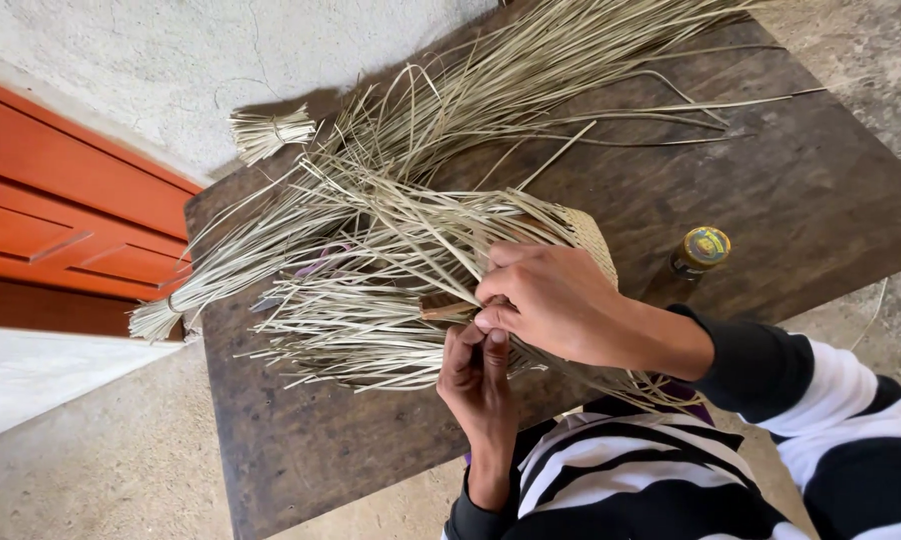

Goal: Weaving a basket from dried plant fibers over a wooden form

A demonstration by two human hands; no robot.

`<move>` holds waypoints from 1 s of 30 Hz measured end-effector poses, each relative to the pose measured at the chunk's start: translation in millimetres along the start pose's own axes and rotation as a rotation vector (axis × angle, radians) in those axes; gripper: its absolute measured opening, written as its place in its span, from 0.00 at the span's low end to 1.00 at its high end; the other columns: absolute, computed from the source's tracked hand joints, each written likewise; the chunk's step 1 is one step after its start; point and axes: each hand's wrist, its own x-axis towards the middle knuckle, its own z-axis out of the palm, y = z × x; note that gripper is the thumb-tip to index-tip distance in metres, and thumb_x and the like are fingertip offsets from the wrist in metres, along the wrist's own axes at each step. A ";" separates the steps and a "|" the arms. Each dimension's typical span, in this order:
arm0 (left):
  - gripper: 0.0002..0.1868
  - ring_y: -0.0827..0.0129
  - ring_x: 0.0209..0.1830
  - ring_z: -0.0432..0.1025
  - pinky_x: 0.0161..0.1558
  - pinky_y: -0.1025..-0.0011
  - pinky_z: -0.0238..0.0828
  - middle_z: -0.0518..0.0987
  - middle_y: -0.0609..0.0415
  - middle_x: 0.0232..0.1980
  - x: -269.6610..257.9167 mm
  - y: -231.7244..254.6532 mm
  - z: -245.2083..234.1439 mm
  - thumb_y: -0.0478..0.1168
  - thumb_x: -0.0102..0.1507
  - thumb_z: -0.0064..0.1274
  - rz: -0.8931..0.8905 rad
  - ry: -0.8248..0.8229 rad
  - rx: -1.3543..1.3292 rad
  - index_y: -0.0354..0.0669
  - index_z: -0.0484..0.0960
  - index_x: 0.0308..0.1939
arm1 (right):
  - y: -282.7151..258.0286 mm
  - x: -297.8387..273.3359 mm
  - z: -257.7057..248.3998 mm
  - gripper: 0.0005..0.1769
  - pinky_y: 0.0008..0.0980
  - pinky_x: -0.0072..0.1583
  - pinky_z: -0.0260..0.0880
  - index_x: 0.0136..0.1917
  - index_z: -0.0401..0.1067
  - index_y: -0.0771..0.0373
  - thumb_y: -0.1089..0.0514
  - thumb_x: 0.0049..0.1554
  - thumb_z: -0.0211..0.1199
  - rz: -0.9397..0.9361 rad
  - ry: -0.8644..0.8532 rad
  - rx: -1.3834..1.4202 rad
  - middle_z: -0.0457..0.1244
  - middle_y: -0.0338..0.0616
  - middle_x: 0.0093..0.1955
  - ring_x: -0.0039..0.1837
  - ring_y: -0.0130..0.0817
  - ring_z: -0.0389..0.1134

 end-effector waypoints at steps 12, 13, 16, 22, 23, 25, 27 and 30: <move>0.07 0.72 0.31 0.66 0.32 0.76 0.64 0.74 0.53 0.32 7.9 8.8 -1.2 0.38 0.60 0.50 0.016 -0.012 -0.012 0.36 0.78 0.36 | 14.2 -62.5 26.6 0.02 0.26 0.35 0.62 0.34 0.73 0.61 0.65 0.46 0.65 -0.464 0.434 0.258 0.66 0.37 0.37 0.37 0.31 0.59; 0.09 0.73 0.30 0.64 0.29 0.77 0.62 0.73 0.55 0.30 9.1 9.5 -1.7 0.41 0.59 0.51 -0.009 -0.004 0.015 0.37 0.79 0.35 | 16.5 -64.7 33.5 0.04 0.25 0.37 0.62 0.36 0.73 0.59 0.66 0.48 0.61 -0.469 0.518 0.139 0.66 0.32 0.40 0.39 0.30 0.59; 0.13 0.76 0.26 0.61 0.26 0.78 0.57 0.72 0.58 0.27 12.1 12.9 -0.1 0.46 0.56 0.53 -0.044 0.021 0.113 0.39 0.80 0.32 | 16.9 -68.4 40.8 0.08 0.23 0.41 0.63 0.38 0.73 0.58 0.66 0.53 0.54 -0.474 0.623 -0.003 0.66 0.28 0.43 0.42 0.30 0.58; 0.11 0.80 0.19 0.52 0.22 0.79 0.47 0.66 0.61 0.25 8.0 7.4 -0.6 0.42 0.54 0.57 -0.133 0.045 0.037 0.37 0.80 0.33 | 38.6 -81.4 31.1 0.16 0.26 0.45 0.71 0.45 0.72 0.62 0.75 0.45 0.56 -0.463 0.537 0.303 0.67 0.42 0.45 0.47 0.34 0.65; 0.11 0.79 0.19 0.54 0.22 0.78 0.47 0.67 0.60 0.26 7.8 6.2 -0.2 0.41 0.54 0.57 -0.158 0.045 -0.002 0.37 0.79 0.34 | 46.7 -83.9 25.4 0.20 0.24 0.50 0.75 0.49 0.70 0.63 0.78 0.45 0.52 -0.439 0.621 0.457 0.67 0.47 0.48 0.50 0.35 0.70; 0.09 0.79 0.19 0.54 0.22 0.78 0.48 0.67 0.61 0.23 9.0 11.5 -1.8 0.40 0.56 0.56 -0.189 0.002 -0.047 0.38 0.78 0.34 | 93.4 -86.3 44.1 0.23 0.32 0.55 0.65 0.55 0.67 0.61 0.68 0.45 0.61 -0.320 0.707 0.181 0.64 0.44 0.55 0.54 0.35 0.65; 0.07 0.79 0.18 0.54 0.22 0.78 0.49 0.67 0.62 0.21 11.2 16.0 -5.5 0.39 0.57 0.55 -0.217 -0.041 -0.095 0.39 0.77 0.34 | 122.7 -88.3 60.0 0.32 0.39 0.60 0.55 0.61 0.64 0.59 0.57 0.45 0.69 -0.197 0.785 -0.099 0.61 0.42 0.62 0.57 0.35 0.60; 0.10 0.79 0.21 0.56 0.24 0.78 0.51 0.67 0.61 0.23 15.5 22.6 -9.7 0.42 0.57 0.54 -0.256 -0.125 -0.036 0.40 0.75 0.35 | 133.7 -86.9 75.1 0.46 0.50 0.60 0.52 0.71 0.48 0.55 0.26 0.48 0.41 -0.032 0.572 -0.315 0.47 0.50 0.70 0.65 0.43 0.51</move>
